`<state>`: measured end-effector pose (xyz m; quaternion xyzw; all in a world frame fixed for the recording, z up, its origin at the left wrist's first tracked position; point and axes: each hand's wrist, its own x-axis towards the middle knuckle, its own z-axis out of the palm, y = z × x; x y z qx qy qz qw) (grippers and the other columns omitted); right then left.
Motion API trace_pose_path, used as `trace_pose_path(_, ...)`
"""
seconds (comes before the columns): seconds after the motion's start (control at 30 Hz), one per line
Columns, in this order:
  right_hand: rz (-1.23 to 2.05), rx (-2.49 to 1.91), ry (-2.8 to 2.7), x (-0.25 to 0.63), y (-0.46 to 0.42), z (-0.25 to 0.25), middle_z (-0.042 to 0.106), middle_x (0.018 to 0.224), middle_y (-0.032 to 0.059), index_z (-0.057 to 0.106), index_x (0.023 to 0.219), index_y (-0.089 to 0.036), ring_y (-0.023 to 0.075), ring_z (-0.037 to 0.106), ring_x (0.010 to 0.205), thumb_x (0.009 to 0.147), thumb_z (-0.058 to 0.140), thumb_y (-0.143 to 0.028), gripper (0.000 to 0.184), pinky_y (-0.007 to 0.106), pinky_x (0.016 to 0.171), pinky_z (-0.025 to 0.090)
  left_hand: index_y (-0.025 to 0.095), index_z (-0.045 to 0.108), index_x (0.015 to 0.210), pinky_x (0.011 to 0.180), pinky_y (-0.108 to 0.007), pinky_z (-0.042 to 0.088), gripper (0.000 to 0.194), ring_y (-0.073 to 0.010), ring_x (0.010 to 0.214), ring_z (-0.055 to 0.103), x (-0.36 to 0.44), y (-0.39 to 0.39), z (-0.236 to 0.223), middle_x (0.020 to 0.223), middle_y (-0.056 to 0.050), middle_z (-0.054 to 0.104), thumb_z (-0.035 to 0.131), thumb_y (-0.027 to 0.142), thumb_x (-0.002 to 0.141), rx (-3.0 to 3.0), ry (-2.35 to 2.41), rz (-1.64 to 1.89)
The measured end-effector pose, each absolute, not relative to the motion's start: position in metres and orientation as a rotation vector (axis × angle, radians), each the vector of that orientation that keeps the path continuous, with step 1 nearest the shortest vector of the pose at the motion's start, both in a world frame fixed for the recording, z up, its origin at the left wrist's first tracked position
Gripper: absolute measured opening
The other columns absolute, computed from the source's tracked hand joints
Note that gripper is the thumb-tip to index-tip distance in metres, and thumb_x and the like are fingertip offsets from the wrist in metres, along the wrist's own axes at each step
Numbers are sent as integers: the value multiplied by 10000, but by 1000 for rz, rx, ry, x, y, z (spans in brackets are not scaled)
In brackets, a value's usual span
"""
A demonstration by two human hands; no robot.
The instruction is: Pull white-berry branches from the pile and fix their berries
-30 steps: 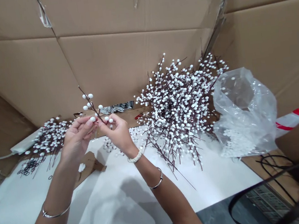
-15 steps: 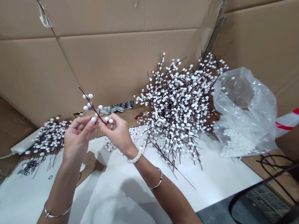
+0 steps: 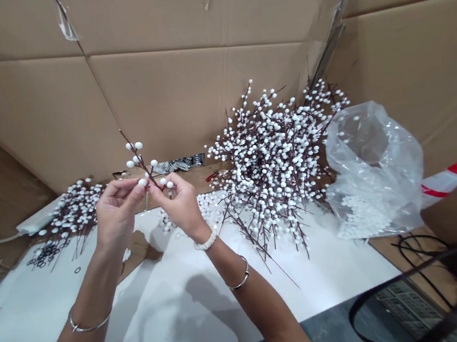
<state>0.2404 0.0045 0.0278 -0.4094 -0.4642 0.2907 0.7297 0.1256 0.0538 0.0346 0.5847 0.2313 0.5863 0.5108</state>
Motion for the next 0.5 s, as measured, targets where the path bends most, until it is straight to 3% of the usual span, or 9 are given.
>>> trace_pose_path(0.5, 620, -909, -1075, 241, 6, 25, 505, 725, -24, 533, 752, -206, 115, 455, 657, 795, 692, -427, 275, 243, 603, 375, 190, 666, 857, 902, -321, 534, 202, -171, 936, 686, 122, 53, 38, 924, -42, 725, 792, 284, 731, 1487, 580, 1405)
